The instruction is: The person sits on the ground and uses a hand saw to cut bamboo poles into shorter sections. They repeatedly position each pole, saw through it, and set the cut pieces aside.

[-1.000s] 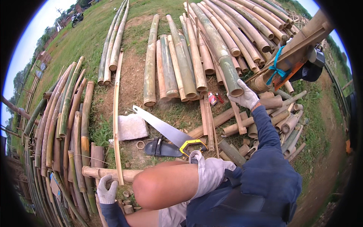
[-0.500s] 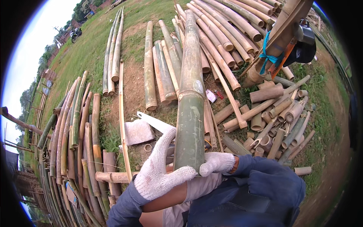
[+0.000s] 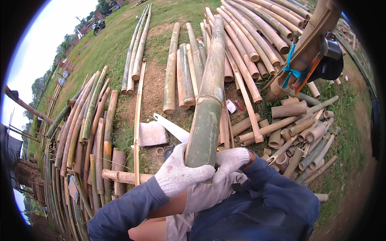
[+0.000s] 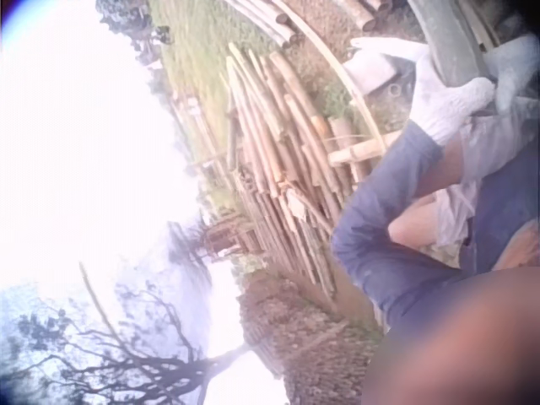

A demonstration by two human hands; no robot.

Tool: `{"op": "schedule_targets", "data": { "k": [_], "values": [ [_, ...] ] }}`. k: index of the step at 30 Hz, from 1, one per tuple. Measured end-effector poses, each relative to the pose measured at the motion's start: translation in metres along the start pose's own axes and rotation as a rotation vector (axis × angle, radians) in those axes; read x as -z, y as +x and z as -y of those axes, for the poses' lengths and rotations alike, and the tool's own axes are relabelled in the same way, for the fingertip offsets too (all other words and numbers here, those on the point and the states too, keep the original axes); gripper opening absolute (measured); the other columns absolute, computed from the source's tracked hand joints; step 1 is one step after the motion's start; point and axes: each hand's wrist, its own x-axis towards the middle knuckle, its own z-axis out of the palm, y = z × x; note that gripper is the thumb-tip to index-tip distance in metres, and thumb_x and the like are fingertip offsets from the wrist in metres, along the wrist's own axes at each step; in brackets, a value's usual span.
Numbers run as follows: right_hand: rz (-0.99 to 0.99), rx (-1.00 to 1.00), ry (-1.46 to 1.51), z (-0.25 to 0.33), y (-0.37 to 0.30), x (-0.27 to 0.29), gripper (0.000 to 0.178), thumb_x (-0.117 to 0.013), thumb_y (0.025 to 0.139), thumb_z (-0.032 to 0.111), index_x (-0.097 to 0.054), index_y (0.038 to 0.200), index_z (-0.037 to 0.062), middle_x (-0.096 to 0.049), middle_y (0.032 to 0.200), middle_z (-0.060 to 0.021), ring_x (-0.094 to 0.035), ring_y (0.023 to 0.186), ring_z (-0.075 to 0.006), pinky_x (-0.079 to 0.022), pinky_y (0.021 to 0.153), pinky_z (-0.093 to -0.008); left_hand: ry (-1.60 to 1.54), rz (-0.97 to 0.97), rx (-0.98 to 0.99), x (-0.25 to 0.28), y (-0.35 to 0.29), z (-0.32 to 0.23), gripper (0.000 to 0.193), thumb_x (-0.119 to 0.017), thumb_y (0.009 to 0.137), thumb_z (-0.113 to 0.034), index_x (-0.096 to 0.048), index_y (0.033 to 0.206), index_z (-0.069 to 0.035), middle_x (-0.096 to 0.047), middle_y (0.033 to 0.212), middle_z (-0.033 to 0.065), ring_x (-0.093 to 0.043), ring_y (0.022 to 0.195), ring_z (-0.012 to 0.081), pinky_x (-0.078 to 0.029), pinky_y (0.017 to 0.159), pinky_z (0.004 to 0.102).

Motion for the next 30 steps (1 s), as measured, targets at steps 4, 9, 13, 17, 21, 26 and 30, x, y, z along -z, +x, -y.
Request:
{"op": "schedule_targets", "data": {
  "k": [4, 9, 13, 17, 21, 26, 30],
  "values": [
    [0.099, -0.06, 0.381, -0.044, -0.031, 0.052, 0.09, -0.072, 0.095, 0.061, -0.046, 0.154, -0.0009, -0.061, 0.143, -0.0179, -0.066, 0.124, -0.0254, -0.053, 0.103, -0.0394, -0.038, -0.055, -0.026, -0.002, -0.01, -0.008, 0.079, -0.089, 0.084, -0.027, -0.048, 0.141, 0.009, -0.066, 0.121, 0.0138, -0.066, 0.11, 0.0168, -0.057, 0.093, 0.0326],
    [-0.869, 0.298, 0.77, -0.081, 0.014, 0.123, 0.091, -0.053, 0.102, 0.069, -0.038, 0.159, 0.0, -0.055, 0.148, -0.0224, -0.061, 0.13, -0.0344, -0.051, 0.108, -0.0484, -0.064, 0.015, -0.044, 0.007, -0.024, -0.049, 0.075, -0.087, 0.087, -0.027, -0.048, 0.14, 0.008, -0.068, 0.116, 0.0124, -0.068, 0.101, 0.015, -0.059, 0.087, 0.0301],
    [-0.911, 0.624, 1.091, -0.069, 0.068, 0.213, 0.115, -0.048, 0.09, 0.089, -0.038, 0.157, -0.0041, -0.047, 0.157, -0.0255, -0.053, 0.136, -0.0406, -0.046, 0.114, -0.0525, 0.159, -0.026, -0.055, 0.016, -0.024, -0.069, 0.075, -0.089, 0.085, -0.032, -0.05, 0.135, 0.008, -0.069, 0.117, 0.0157, -0.068, 0.104, 0.0174, -0.059, 0.087, 0.0321],
    [-0.921, 0.789, 1.142, -0.05, 0.112, 0.276, 0.103, -0.062, 0.092, 0.078, -0.038, 0.157, 0.0015, -0.051, 0.15, -0.0262, -0.059, 0.129, -0.0401, -0.052, 0.109, -0.051, 0.37, -0.077, -0.038, 0.03, -0.03, -0.089, 0.079, -0.088, 0.084, -0.037, -0.049, 0.133, 0.01, -0.068, 0.115, 0.0212, -0.069, 0.103, 0.0224, -0.059, 0.088, 0.0348],
    [-1.063, 0.768, 0.906, -0.019, 0.12, 0.275, 0.101, -0.067, 0.092, 0.073, -0.033, 0.159, 0.0055, -0.054, 0.142, -0.025, -0.059, 0.127, -0.0404, -0.052, 0.11, -0.0526, 0.372, -0.095, 0.011, 0.054, -0.05, -0.125, 0.088, -0.087, 0.083, -0.044, -0.046, 0.138, 0.012, -0.068, 0.116, 0.0221, -0.069, 0.105, 0.0239, -0.058, 0.092, 0.0354],
    [-0.925, 0.853, 1.054, 0.029, 0.15, 0.247, 0.101, -0.073, 0.09, 0.069, -0.034, 0.157, 0.0049, -0.052, 0.142, -0.026, -0.056, 0.132, -0.0419, -0.049, 0.113, -0.0564, 0.29, -0.339, 0.028, 0.082, -0.097, -0.14, 0.115, -0.097, 0.066, -0.036, -0.04, 0.158, 0.003, -0.061, 0.141, 0.0191, -0.063, 0.126, 0.0265, -0.049, 0.108, 0.0388],
    [-0.813, 0.811, 1.209, 0.033, 0.187, 0.232, 0.093, -0.082, 0.087, 0.06, -0.041, 0.151, 0.0068, -0.053, 0.14, -0.0195, -0.055, 0.133, -0.0377, -0.048, 0.114, -0.0569, 0.226, -0.457, 0.007, 0.117, -0.115, -0.119, 0.123, -0.096, 0.06, -0.032, -0.036, 0.16, 0.006, -0.055, 0.149, 0.0202, -0.058, 0.136, 0.0284, -0.044, 0.115, 0.0398]
  ]
}}
